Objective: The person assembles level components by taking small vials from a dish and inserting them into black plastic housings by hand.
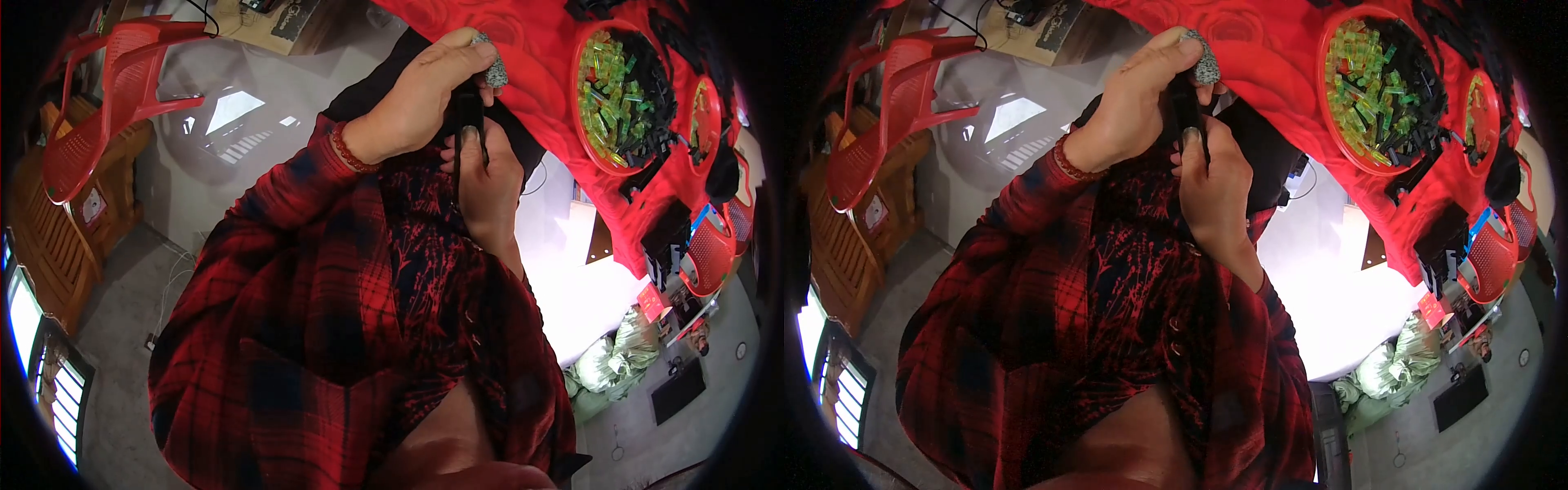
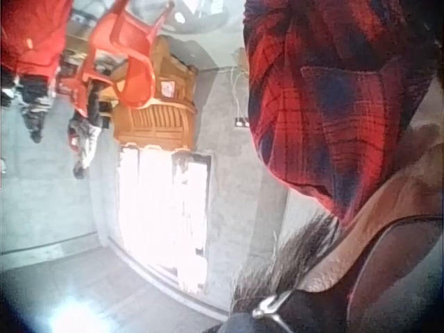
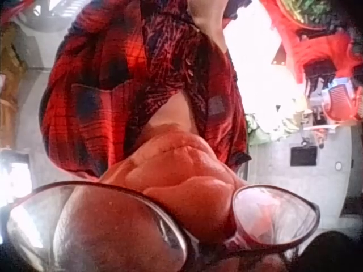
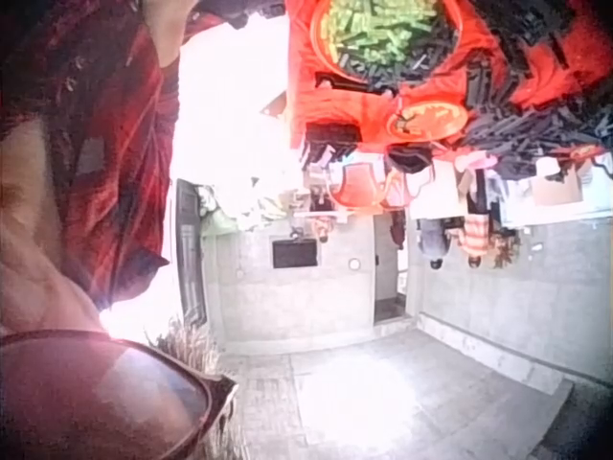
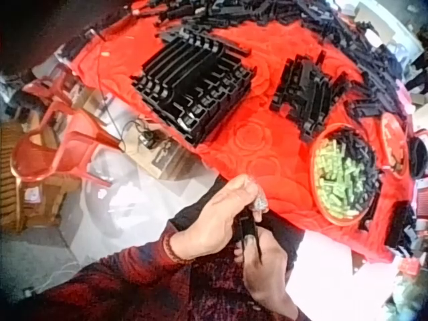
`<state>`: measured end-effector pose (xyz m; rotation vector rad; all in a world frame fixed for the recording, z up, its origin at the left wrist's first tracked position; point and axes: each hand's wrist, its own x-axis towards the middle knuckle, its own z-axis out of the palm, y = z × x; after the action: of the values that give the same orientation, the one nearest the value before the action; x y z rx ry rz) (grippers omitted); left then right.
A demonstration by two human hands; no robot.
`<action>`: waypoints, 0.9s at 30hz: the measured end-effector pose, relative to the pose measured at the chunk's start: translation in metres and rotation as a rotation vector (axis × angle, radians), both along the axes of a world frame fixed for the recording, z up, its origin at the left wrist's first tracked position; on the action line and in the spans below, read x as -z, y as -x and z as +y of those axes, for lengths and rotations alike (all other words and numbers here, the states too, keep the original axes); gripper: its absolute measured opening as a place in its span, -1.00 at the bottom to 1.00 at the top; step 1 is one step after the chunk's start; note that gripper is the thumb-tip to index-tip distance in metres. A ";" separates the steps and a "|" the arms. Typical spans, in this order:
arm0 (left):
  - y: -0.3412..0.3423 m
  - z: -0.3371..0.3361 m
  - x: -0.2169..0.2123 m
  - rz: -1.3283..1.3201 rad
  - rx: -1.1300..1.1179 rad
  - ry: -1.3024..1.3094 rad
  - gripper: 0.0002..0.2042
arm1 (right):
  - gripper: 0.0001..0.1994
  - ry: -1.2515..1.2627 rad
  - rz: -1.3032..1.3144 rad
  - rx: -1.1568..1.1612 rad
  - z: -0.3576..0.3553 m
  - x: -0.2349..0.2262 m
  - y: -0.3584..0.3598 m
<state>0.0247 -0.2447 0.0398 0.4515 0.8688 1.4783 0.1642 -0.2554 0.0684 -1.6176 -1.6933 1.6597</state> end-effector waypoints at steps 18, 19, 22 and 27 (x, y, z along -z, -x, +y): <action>0.016 0.072 0.021 -0.243 0.228 -0.012 -0.76 | -0.54 -0.796 -0.058 -0.177 0.038 0.007 -0.008; 0.016 0.079 0.022 -0.240 0.229 -0.017 -0.76 | -0.55 -0.730 -0.050 -0.206 0.043 0.008 -0.006; 0.015 0.093 0.020 -0.242 0.243 -0.018 -0.83 | -0.60 -0.530 -0.084 -0.257 0.059 0.011 -0.005; 0.013 0.098 0.027 -0.223 0.169 -0.137 -0.73 | -0.66 -0.431 -0.030 -0.077 0.079 0.022 -0.008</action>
<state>0.0119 -0.1470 0.0129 0.4405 0.5425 1.4058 0.1725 -0.1765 0.0467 -1.3887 -1.9797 1.1918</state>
